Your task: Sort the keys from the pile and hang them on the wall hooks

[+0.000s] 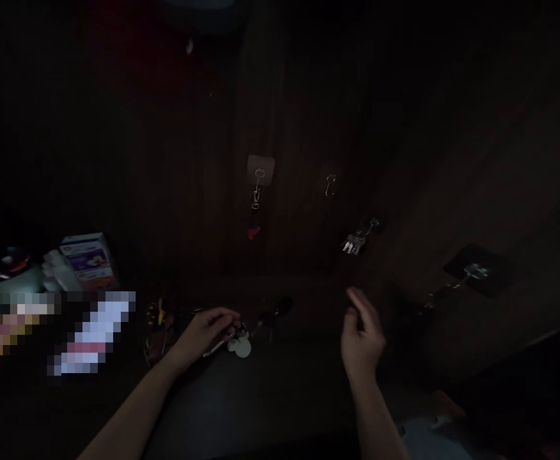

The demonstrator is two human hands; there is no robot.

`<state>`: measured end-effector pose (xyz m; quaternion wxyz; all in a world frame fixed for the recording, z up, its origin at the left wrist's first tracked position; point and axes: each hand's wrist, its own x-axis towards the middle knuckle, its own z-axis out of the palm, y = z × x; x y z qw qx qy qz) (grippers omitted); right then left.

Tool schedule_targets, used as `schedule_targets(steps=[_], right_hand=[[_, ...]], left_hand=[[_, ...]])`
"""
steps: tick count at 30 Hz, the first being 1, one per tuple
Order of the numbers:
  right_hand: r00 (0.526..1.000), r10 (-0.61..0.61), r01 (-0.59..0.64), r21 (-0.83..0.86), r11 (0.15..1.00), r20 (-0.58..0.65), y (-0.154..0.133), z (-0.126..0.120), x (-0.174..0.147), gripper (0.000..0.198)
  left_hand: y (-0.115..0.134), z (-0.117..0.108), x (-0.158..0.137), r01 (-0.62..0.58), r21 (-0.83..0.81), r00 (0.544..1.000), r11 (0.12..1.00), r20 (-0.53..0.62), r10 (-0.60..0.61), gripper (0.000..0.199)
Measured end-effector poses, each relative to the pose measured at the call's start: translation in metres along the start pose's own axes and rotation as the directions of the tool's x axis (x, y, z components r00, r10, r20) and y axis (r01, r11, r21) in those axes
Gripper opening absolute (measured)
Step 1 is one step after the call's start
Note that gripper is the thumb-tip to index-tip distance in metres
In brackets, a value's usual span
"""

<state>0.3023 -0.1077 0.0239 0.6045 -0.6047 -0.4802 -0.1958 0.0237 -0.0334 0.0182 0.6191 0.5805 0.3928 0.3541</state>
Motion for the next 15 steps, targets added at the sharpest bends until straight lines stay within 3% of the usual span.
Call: schedule_targets(steps=[2, 4, 7, 10, 15], right_hand=[[0.970, -0.001, -0.014, 0.060, 0.998, 0.244, 0.001, 0.011, -0.004, 0.029], [0.898, -0.010, -0.031, 0.087, 0.996, 0.440, 0.001, 0.023, -0.007, 0.027], [0.782, -0.048, -0.010, 0.089, 0.996, 0.621, -0.003, 0.040, -0.014, 0.026], [0.722, -0.085, 0.032, 0.090, 0.995, 0.687, -0.005, 0.053, -0.025, 0.030], [0.730, -0.100, 0.059, 0.083, 0.995, 0.676, 0.003, 0.061, -0.039, 0.032]], left_hand=[[-0.001, -0.001, 0.000, -0.010, -0.019, 1.000, 1.000, -0.023, 0.010, 0.030], [-0.002, -0.002, 0.001, -0.041, -0.054, 0.997, 0.998, -0.071, 0.038, 0.031], [-0.004, -0.005, 0.003, -0.087, -0.066, 0.986, 0.994, -0.147, 0.077, 0.032], [-0.004, -0.008, 0.004, -0.092, -0.036, 0.976, 0.995, -0.200, 0.083, 0.033], [-0.003, -0.011, 0.005, -0.122, -0.020, 0.960, 0.992, -0.255, 0.113, 0.037]])
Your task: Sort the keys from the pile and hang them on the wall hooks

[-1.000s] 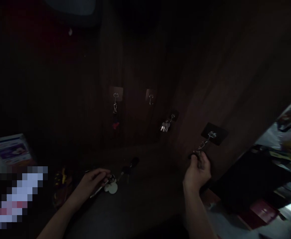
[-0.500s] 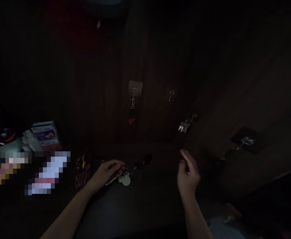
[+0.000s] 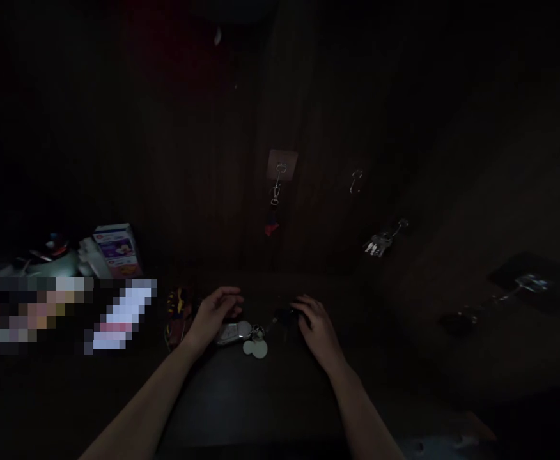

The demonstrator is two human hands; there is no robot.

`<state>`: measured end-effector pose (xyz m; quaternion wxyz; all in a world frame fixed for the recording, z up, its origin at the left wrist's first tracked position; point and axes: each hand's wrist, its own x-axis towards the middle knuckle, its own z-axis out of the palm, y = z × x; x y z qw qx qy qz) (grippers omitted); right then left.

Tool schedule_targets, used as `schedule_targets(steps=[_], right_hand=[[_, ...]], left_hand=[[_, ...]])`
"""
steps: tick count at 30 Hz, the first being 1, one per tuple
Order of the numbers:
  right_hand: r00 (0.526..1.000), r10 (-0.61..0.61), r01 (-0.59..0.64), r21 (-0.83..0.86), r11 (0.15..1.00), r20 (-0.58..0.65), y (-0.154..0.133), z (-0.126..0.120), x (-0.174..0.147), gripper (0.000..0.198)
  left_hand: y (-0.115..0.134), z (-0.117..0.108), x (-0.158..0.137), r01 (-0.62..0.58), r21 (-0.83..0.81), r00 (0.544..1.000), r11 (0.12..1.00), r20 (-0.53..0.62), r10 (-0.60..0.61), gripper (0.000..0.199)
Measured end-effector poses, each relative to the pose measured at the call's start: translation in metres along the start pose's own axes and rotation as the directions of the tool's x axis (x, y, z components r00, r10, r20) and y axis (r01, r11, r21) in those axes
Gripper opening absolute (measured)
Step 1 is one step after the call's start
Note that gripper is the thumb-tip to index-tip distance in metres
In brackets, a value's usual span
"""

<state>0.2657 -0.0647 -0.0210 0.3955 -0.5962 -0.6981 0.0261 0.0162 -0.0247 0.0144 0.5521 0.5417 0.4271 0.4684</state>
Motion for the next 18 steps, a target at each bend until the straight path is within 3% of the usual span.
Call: schedule_targets(steps=[11, 18], right_hand=[[0.998, 0.034, -0.035, -0.007, 0.999, -0.050, 0.004, 0.001, -0.002, 0.015], [0.993, 0.058, -0.051, 0.068, 0.996, -0.104, -0.009, -0.006, -0.001, 0.019]], left_hand=[[-0.001, 0.002, -0.003, -0.083, 0.111, 0.995, 0.990, -0.043, 0.088, 0.031], [-0.008, 0.005, -0.007, -0.246, 0.414, 0.968, 0.877, 0.051, 0.247, 0.022]])
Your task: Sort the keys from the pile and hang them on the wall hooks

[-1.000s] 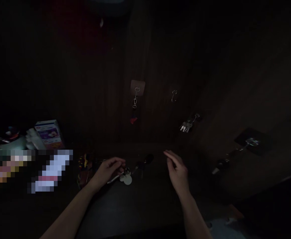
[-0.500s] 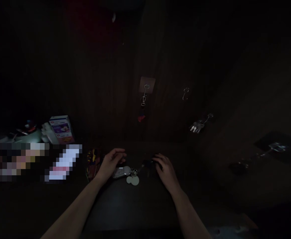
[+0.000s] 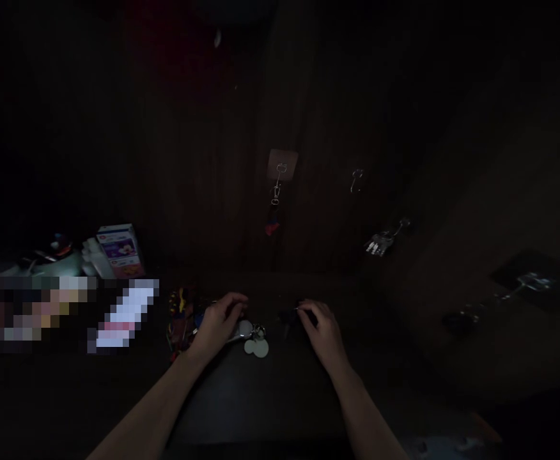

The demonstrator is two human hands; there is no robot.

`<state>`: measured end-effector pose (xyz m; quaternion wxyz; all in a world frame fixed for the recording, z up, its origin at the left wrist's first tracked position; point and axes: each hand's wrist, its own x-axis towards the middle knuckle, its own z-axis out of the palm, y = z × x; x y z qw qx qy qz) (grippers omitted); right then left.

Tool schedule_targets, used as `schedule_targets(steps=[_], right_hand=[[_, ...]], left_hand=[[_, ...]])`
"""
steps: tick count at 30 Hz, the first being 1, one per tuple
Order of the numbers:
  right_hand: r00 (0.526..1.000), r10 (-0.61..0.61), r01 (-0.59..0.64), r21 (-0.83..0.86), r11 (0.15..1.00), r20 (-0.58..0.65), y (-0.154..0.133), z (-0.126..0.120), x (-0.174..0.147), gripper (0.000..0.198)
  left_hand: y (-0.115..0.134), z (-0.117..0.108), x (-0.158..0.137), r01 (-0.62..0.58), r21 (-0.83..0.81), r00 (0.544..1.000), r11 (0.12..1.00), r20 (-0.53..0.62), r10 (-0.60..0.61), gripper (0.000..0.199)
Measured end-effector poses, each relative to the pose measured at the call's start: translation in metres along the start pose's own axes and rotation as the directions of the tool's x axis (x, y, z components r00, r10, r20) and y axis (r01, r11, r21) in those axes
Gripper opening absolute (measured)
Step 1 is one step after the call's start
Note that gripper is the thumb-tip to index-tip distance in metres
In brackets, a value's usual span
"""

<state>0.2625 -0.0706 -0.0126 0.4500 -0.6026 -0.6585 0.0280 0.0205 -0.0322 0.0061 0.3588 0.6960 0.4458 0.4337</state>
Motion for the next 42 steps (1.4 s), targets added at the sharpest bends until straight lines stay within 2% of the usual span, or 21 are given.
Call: schedule_targets(steps=[5, 8, 12, 14, 17, 20, 24, 28, 32, 37, 42], right_hand=[[0.994, 0.013, -0.003, 0.089, 0.996, -0.112, -0.012, -0.002, 0.000, 0.018], [0.981, 0.130, -0.089, 0.262, 0.961, -0.143, -0.023, -0.001, -0.002, 0.018], [0.945, 0.326, -0.260, 0.558, 0.788, -0.020, -0.040, 0.002, 0.000, 0.022], [0.939, 0.341, -0.295, 0.638, 0.711, 0.054, -0.049, 0.003, 0.004, 0.022], [0.935, 0.328, -0.325, 0.693, 0.644, 0.134, -0.064, 0.008, 0.014, 0.023], [0.939, 0.288, -0.332, 0.708, 0.623, 0.187, -0.078, 0.016, 0.023, 0.023], [0.945, 0.262, -0.319, 0.733, 0.601, 0.197, -0.088, 0.031, 0.031, 0.023], [0.928, 0.341, -0.323, 0.778, 0.539, 0.149, -0.085, 0.049, 0.031, 0.021], [0.894, 0.411, -0.366, 0.819, 0.441, 0.178, -0.078, 0.060, 0.030, 0.023], [0.863, 0.452, -0.400, 0.850, 0.341, 0.225, -0.073, 0.060, 0.030, 0.024], [0.861, 0.434, -0.422, 0.848, 0.320, 0.265, -0.073, 0.058, 0.030, 0.023]], left_hand=[[0.002, 0.003, -0.004, -0.151, 0.128, 0.988, 0.980, -0.001, 0.152, 0.021], [0.005, 0.002, -0.007, -0.208, 0.183, 0.977, 0.961, -0.002, 0.212, 0.022], [0.010, 0.002, -0.009, -0.252, 0.241, 0.965, 0.937, -0.016, 0.263, 0.024], [0.012, 0.003, -0.009, -0.262, 0.236, 0.963, 0.936, -0.001, 0.270, 0.027], [0.012, 0.004, -0.008, -0.266, 0.178, 0.964, 0.947, 0.032, 0.265, 0.036], [0.010, 0.004, -0.006, -0.228, 0.097, 0.974, 0.969, 0.033, 0.226, 0.048], [0.010, 0.000, -0.002, -0.134, -0.059, 0.990, 0.989, 0.031, 0.136, 0.041], [0.012, -0.002, 0.002, -0.039, -0.266, 0.998, 0.963, 0.046, 0.053, 0.037], [0.015, -0.001, 0.005, 0.054, -0.436, 0.996, 0.898, 0.089, -0.016, 0.041], [0.015, -0.002, 0.007, 0.137, -0.508, 0.991, 0.850, 0.077, -0.114, 0.029], [0.010, -0.002, 0.011, 0.164, -0.545, 0.983, 0.822, 0.017, -0.184, 0.029]])
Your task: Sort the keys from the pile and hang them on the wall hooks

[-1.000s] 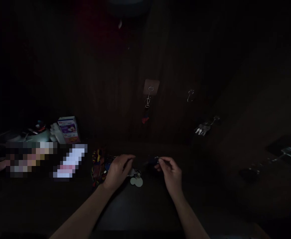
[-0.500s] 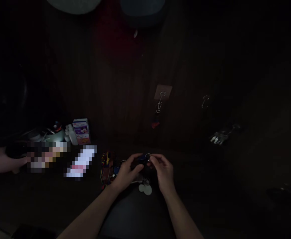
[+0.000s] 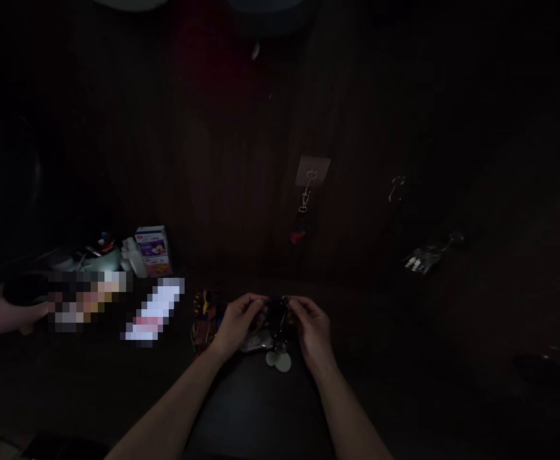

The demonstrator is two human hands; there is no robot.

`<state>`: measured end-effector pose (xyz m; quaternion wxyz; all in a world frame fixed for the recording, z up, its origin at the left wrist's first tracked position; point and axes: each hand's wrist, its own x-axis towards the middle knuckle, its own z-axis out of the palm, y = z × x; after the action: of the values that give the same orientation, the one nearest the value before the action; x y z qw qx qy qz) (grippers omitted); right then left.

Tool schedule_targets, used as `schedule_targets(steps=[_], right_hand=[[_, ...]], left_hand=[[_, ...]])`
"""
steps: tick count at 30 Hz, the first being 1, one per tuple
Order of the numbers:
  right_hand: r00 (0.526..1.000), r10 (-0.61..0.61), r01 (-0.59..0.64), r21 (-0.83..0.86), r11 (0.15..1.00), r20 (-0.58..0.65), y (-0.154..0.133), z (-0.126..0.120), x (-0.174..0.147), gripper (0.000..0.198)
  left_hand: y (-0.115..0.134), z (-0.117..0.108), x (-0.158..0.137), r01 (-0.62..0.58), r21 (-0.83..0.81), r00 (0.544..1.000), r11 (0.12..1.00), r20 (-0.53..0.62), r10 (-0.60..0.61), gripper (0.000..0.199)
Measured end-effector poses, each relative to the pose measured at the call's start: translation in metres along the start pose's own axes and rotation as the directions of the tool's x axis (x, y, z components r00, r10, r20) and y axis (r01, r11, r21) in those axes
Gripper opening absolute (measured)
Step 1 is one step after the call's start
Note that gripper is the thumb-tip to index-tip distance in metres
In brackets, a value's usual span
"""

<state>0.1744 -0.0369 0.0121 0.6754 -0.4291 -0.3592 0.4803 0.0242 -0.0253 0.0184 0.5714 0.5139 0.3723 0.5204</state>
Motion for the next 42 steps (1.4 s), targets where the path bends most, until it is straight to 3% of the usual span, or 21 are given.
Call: schedule_targets(steps=[7, 19, 22, 27, 36, 42], right_hand=[[0.999, 0.036, -0.036, 0.031, 0.999, 0.024, -0.001, 0.004, -0.003, 0.022], [0.994, 0.068, -0.074, 0.061, 0.995, 0.090, 0.000, 0.007, -0.007, 0.021], [0.993, 0.058, -0.065, 0.062, 0.996, 0.103, -0.001, 0.007, -0.008, 0.022], [0.997, 0.005, -0.006, 0.016, 1.000, 0.080, -0.004, 0.005, -0.008, 0.019], [0.995, -0.036, 0.038, -0.026, 0.999, 0.088, -0.004, 0.000, -0.007, 0.018], [0.995, -0.075, 0.079, -0.065, 0.995, 0.065, -0.002, -0.002, -0.005, 0.018]], left_hand=[[0.000, -0.001, -0.001, 0.122, -0.163, 0.992, 0.979, 0.023, -0.120, 0.031], [-0.001, -0.002, -0.003, 0.061, -0.071, 0.998, 0.996, 0.015, -0.060, 0.029], [-0.001, -0.002, -0.004, 0.061, -0.115, 0.997, 0.991, 0.051, -0.055, 0.031], [0.002, -0.003, -0.008, 0.251, -0.246, 0.956, 0.936, 0.213, -0.200, 0.049], [0.005, -0.006, -0.008, 0.421, -0.202, 0.893, 0.884, 0.263, -0.365, 0.060], [0.005, -0.004, -0.012, 0.279, -0.080, 0.915, 0.957, 0.323, -0.240, 0.045]])
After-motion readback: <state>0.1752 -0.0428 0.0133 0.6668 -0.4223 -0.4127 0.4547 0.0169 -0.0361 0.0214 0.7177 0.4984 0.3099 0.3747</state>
